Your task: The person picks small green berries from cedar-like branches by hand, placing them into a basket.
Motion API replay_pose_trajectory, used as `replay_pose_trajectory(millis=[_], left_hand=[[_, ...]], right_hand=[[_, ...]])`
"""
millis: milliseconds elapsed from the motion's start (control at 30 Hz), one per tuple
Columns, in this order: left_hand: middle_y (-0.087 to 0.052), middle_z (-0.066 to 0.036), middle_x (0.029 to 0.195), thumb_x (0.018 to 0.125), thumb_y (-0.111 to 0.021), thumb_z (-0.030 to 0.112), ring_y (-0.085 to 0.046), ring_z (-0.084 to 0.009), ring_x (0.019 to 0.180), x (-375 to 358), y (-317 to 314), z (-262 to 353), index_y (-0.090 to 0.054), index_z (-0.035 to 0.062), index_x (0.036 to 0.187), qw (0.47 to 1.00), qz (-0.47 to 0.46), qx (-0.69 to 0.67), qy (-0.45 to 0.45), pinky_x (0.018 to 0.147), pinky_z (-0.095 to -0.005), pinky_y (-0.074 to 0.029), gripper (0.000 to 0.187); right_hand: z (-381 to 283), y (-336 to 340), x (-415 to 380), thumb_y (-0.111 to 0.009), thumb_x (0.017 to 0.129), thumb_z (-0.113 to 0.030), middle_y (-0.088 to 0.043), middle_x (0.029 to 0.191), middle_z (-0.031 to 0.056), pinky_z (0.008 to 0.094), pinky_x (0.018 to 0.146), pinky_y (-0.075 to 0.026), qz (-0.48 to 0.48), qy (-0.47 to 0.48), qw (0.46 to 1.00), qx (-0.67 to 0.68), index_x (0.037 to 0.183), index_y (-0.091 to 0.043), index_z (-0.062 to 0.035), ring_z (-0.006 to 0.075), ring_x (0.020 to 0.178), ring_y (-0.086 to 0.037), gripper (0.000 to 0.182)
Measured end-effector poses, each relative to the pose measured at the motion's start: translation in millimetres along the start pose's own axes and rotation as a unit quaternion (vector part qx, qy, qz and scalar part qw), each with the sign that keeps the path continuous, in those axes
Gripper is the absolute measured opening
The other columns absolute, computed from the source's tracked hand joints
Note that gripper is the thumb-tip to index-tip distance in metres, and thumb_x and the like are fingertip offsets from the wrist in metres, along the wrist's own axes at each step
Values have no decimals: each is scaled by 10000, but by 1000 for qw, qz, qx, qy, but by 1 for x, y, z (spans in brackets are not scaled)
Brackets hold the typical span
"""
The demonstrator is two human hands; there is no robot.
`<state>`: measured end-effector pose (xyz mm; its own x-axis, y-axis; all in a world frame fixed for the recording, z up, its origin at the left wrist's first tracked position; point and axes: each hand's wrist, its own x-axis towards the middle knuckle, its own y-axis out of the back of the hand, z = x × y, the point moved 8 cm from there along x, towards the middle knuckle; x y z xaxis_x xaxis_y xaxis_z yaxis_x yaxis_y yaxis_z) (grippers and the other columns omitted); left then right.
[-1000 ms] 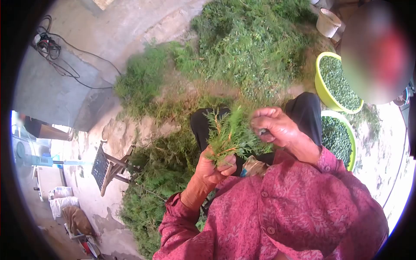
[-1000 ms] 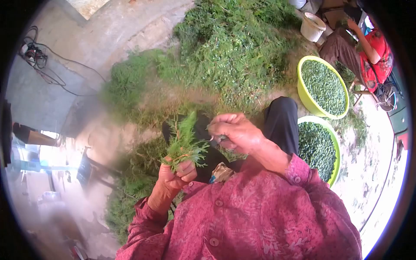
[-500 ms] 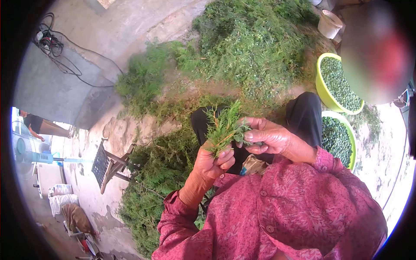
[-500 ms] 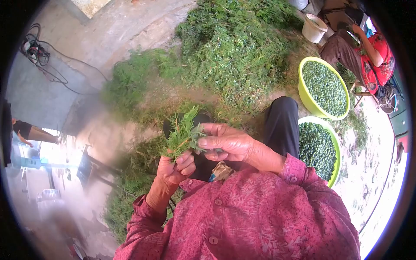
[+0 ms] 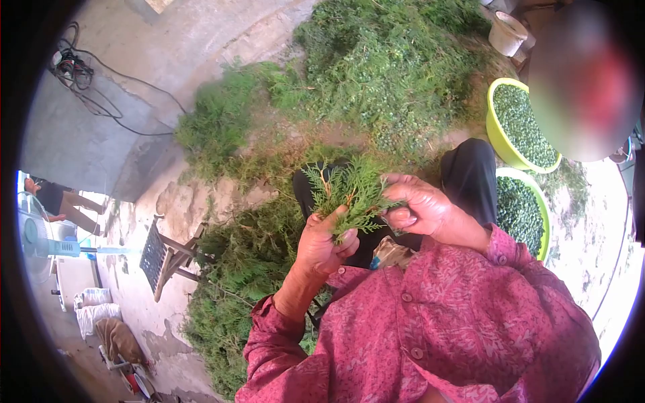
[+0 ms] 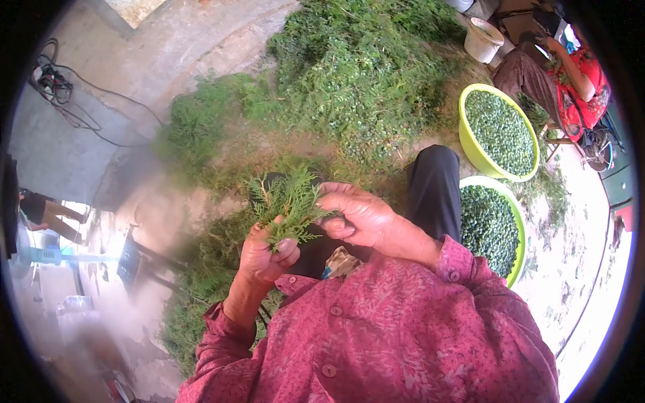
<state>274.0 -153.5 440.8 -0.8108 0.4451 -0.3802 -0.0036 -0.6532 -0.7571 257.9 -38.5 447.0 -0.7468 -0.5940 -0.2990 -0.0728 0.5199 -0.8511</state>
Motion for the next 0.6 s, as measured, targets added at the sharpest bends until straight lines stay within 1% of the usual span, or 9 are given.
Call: replay_pose_trajectory(millis=[167, 233, 300, 367, 400, 467, 500, 533, 600], left_hand=[[-469, -17, 547, 855, -547, 156, -362, -103, 376, -4, 11, 12, -532, 102, 890, 995, 86, 52, -27, 358, -256, -252, 66], [-486, -43, 555, 852, -539, 123, -374, -111, 373, -4, 26, 17, -557, 95, 872, 992, 102, 45, -60, 343, -260, -251, 40], [-482, -43, 552, 855, -535, 114, -380, -110, 375, -1, 32, 23, -559, 88, 867, 978, 157, 86, -110, 337, -255, -246, 38], [-527, -37, 651, 848, -560, 103, -405, -108, 413, 9, 21, 22, -533, 102, 840, 984, 111, 90, -104, 347, -244, -269, 29], [-572, -31, 749, 841, -586, 93, -430, -107, 452, 16, 12, 23, -506, 115, 814, 988, 68, 96, -102, 357, -234, -292, 87], [-525, -36, 649, 855, -561, 97, -406, -109, 416, 32, 2, 23, -519, 93, 819, 981, 60, 141, -116, 344, -237, -279, 56], [-477, -41, 548, 869, -537, 102, -382, -110, 380, 40, -4, 25, -533, 71, 824, 972, 55, 185, -133, 332, -239, -267, 55], [-470, -25, 565, 868, -546, 103, -382, -100, 388, 48, -9, 25, -519, 66, 831, 969, 46, 205, -131, 343, -233, -287, 59], [-467, -16, 580, 865, -550, 104, -387, -90, 401, 61, -23, 29, -516, 64, 844, 962, 22, 235, -138, 354, -228, -297, 56]], right_hand=[[-62, 54, -33, -553, 781, -33, -502, 667, 67, 164, 329, -268, 34, 88, 985, 145, 840, -514, -53, 51, 442, -387, 74], [-95, 99, -77, -570, 775, -55, -496, 663, 56, 161, 332, -281, 119, 184, 959, 183, 831, -513, -67, 48, 452, -398, 81], [-121, 152, -140, -586, 771, -80, -491, 667, 47, 160, 336, -281, 259, 297, 916, 77, 821, -507, -77, 50, 449, -395, 93], [-129, 226, -215, -589, 773, -84, -523, 708, 57, 162, 348, -304, 375, 371, 849, -17, 868, -521, -66, 56, 473, -443, 118], [-125, 260, -247, -589, 773, -84, -523, 708, 57, 162, 348, -304, 378, 374, 847, -16, 868, -521, -66, 56, 473, -443, 118], [-111, 332, -334, -597, 764, -140, -559, 820, 71, 255, 444, -420, 588, 288, 728, -204, 977, -544, -61, 142, 634, -534, 232], [-104, 342, -363, -600, 760, -167, -577, 877, 78, 301, 492, -479, 673, 231, 640, -290, 1031, -556, -59, 185, 714, -579, 295], [-95, 333, -368, -600, 760, -167, -577, 877, 78, 301, 492, -479, 675, 231, 638, -289, 1031, -556, -59, 185, 714, -579, 295], [-73, 308, -385, -609, 746, -325, -566, 842, 60, 395, 567, -505, 790, 72, 518, -320, 1074, -554, -101, 215, 708, -565, 401]])
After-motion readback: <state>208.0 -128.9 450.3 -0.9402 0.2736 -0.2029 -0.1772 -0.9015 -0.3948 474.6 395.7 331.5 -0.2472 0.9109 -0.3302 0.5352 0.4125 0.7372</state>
